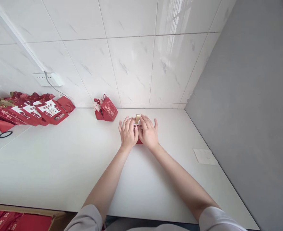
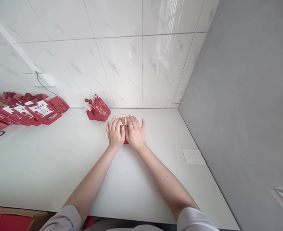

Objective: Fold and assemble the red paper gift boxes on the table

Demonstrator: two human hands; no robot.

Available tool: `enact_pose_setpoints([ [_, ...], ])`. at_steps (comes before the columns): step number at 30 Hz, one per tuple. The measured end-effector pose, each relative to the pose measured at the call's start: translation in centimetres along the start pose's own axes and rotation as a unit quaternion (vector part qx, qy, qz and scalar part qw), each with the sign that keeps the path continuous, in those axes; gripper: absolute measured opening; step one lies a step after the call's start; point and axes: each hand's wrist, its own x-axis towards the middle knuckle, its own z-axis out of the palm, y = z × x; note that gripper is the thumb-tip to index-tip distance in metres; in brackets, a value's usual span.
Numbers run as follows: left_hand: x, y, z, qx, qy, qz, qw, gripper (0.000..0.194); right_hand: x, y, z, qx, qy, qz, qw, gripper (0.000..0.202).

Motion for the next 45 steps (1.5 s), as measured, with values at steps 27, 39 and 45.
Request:
enact_pose_setpoints([
  [27, 5.9, -5.9, -7.7, -0.395, -0.242, -0.218, 0.859, 0.083, -5.0, 2.4, 0.5, 0.444, -0.154, 0.297, 0.831, 0.047],
  [39, 7.8, -6.1, -8.4, -0.316, -0.382, -0.135, 0.858, 0.035, -6.4, 3.1, 2.5, 0.417, -0.209, 0.280, 0.839, 0.038],
  [45, 8.1, -6.3, -8.7, -0.304, -0.384, -0.117, 0.864, 0.040, -6.3, 3.1, 2.3, 0.412, -0.220, 0.263, 0.844, 0.036],
])
